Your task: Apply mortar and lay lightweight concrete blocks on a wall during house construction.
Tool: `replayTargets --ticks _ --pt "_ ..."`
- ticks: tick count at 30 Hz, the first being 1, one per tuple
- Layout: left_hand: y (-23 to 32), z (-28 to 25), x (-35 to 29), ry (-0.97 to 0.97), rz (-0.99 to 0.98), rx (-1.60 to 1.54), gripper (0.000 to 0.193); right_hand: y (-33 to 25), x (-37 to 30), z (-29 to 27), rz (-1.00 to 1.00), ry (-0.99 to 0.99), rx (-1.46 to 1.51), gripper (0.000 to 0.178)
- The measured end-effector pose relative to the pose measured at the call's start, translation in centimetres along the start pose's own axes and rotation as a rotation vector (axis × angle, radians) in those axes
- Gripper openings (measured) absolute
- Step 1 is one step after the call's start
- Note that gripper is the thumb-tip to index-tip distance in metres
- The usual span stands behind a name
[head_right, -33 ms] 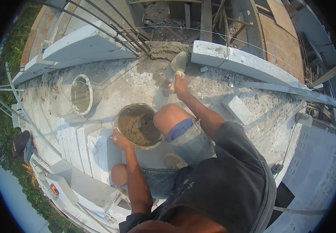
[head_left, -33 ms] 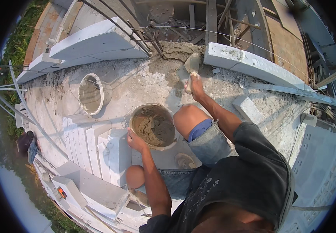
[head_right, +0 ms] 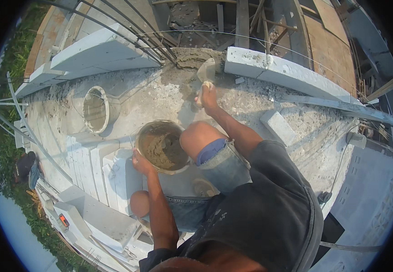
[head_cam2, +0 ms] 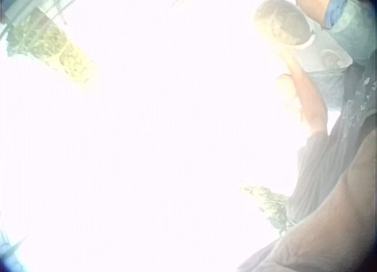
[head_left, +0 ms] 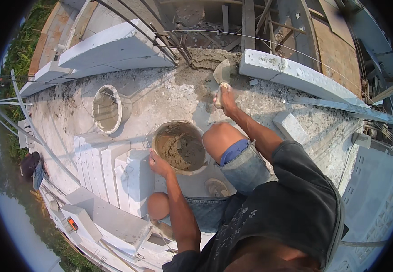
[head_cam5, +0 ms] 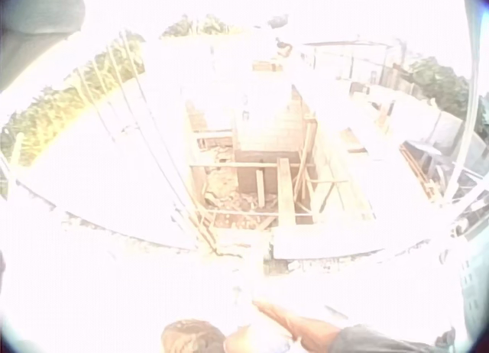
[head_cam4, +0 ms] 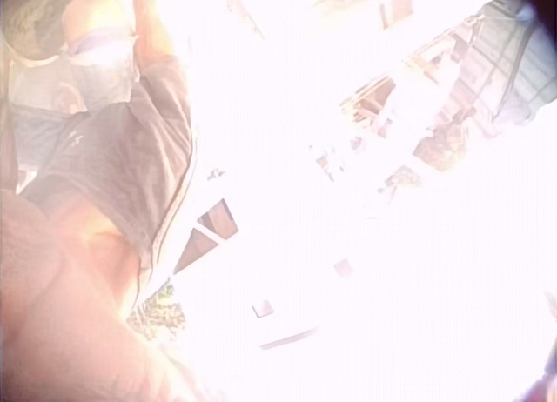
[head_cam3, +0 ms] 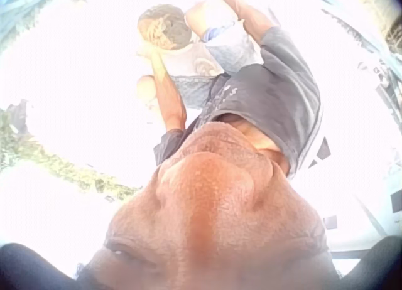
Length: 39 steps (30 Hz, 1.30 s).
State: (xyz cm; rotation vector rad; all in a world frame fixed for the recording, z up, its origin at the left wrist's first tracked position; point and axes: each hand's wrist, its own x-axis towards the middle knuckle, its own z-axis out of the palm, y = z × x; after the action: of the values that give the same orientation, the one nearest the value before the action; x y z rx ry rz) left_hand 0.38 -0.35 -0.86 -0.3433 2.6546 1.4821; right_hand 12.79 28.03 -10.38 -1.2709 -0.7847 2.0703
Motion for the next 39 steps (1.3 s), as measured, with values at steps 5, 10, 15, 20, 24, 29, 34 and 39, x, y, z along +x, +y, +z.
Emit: replayTargets --ticks 5,10,15,20,24,29,34,39 --pt "-0.4 0.0 0.3 -0.037 -0.005 -0.019 0.053 2.1 3.3 5.0 0.028 -0.105 -0.18 0.033" --pt "0.0 -0.1 0.2 -0.038 -0.025 0.025 0.052 0.3 4.2 4.3 -0.161 -0.087 -1.126 0.048" --pt "0.1 0.3 0.4 0.0 0.06 -0.01 0.052 -3.5 0.3 -2.0 -0.025 0.027 -1.294 0.059" --pt "0.4 0.3 0.3 -0.025 0.062 -0.017 0.052 -2.7 -3.9 -5.4 -0.067 0.116 -1.279 0.057" --pt "0.6 0.0 0.1 -0.018 0.065 -0.014 0.052 -1.2 -4.9 -6.4 -0.239 0.021 -1.332 0.055" --pt "1.0 0.1 0.0 0.027 0.055 -0.016 0.05 -1.7 -4.0 -8.8 -0.229 0.039 -1.43 0.054" --pt "1.2 0.5 -0.5 0.015 0.126 0.003 0.048 -1.1 -3.7 -8.7 -0.048 -0.024 -0.635 0.05" --pt "1.1 0.5 -0.5 -0.019 0.063 -0.031 0.048 0.1 -3.4 -5.4 0.078 0.006 -0.462 0.05"
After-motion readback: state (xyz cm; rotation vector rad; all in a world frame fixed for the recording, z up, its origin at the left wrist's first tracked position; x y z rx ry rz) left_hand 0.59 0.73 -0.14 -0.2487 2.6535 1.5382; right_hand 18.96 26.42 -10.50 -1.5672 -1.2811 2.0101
